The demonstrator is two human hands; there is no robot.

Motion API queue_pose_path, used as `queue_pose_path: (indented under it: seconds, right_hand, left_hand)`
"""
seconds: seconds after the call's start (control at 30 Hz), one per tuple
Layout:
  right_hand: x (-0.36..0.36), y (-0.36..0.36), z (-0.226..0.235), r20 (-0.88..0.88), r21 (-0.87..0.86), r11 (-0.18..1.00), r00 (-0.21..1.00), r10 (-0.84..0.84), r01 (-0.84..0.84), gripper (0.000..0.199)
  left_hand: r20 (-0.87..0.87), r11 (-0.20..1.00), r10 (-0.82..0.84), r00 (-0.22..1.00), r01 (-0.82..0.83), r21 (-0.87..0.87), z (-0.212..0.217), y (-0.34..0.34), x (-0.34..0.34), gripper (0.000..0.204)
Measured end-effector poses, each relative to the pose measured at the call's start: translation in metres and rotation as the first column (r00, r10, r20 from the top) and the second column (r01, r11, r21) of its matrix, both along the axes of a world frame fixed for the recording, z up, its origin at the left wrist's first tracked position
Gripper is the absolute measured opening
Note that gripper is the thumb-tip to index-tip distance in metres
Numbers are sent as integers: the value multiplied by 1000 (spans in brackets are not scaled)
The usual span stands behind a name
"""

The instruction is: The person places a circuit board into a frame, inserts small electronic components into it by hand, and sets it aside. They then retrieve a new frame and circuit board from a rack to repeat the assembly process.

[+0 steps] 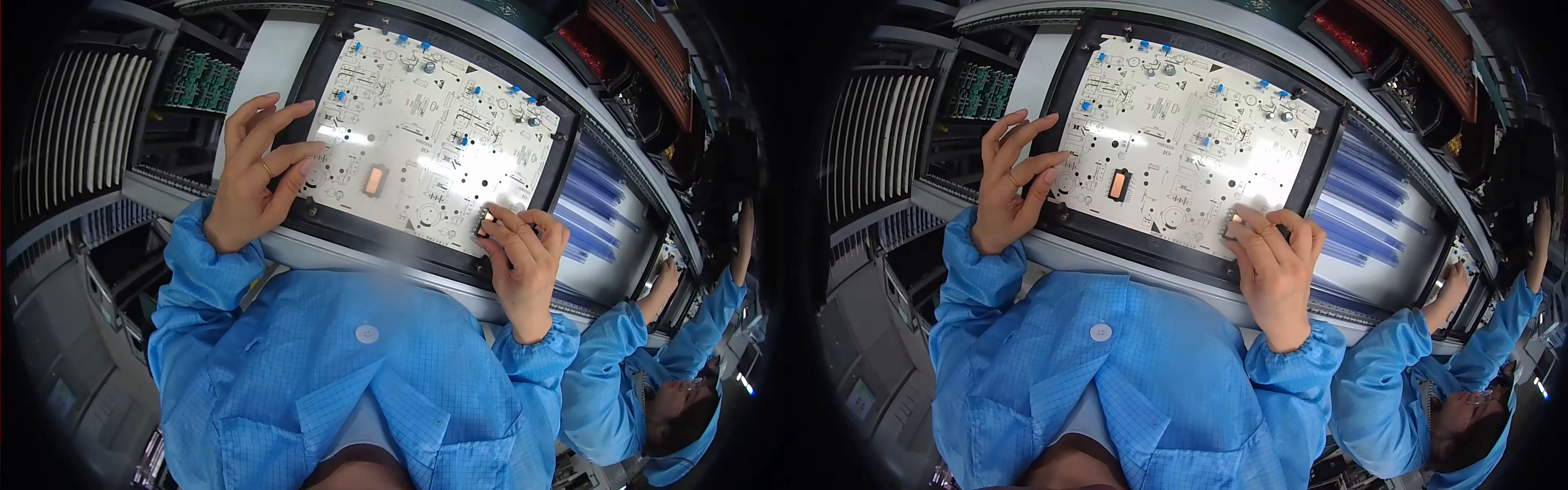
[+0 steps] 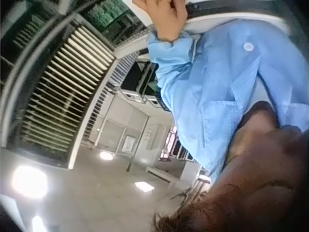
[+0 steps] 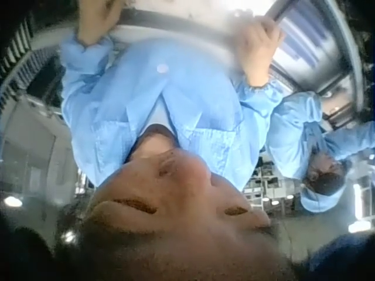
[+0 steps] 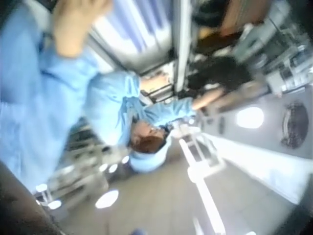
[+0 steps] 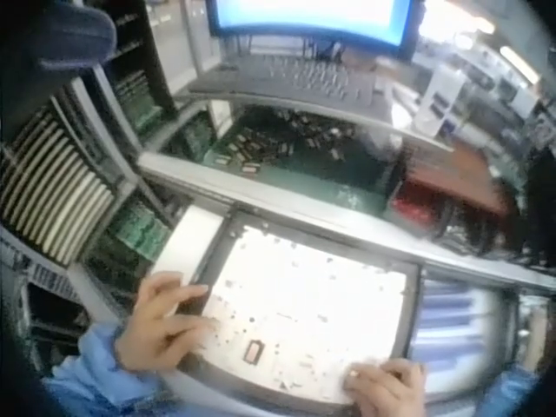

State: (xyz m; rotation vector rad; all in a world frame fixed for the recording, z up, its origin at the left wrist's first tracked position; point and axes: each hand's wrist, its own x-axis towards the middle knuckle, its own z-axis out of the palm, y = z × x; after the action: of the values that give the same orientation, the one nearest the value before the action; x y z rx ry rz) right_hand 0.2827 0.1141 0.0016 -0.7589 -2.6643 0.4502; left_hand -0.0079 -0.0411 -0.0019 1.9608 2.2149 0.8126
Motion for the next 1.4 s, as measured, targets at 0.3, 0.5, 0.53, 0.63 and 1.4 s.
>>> queue_pose_path:
  seconds: [0.3, 0.5, 0.53, 0.63, 1.4]
  right_hand:
    - [1, 1, 0, 14, 14, 1000, 1000, -17, 17, 25]
    - [0, 0, 0, 31, 27, 999, 999, -29, 28, 25]
    - [0, 0, 0, 42, 37, 999, 998, -37, 35, 24]
    - [6, 0, -8, 19, 22, 999, 999, -34, 34, 26]
    - [-171, 198, -1, 180, 648, 756, 983, -30, -95, 10]
  left_hand:
    - [20, 1000, -21, 1000, 21, -10, 1, 6, -5, 17]
    - [13, 1000, -12, 1000, 12, -28, -2, 6, -9, 17]
    - [13, 1000, -10, 1000, 11, -28, -2, 6, -10, 17]
    - [17, 1000, -4, 1000, 4, -25, -1, 4, -12, 17]
    - [-66, 996, -79, 995, 81, 40, -23, 268, -63, 20]
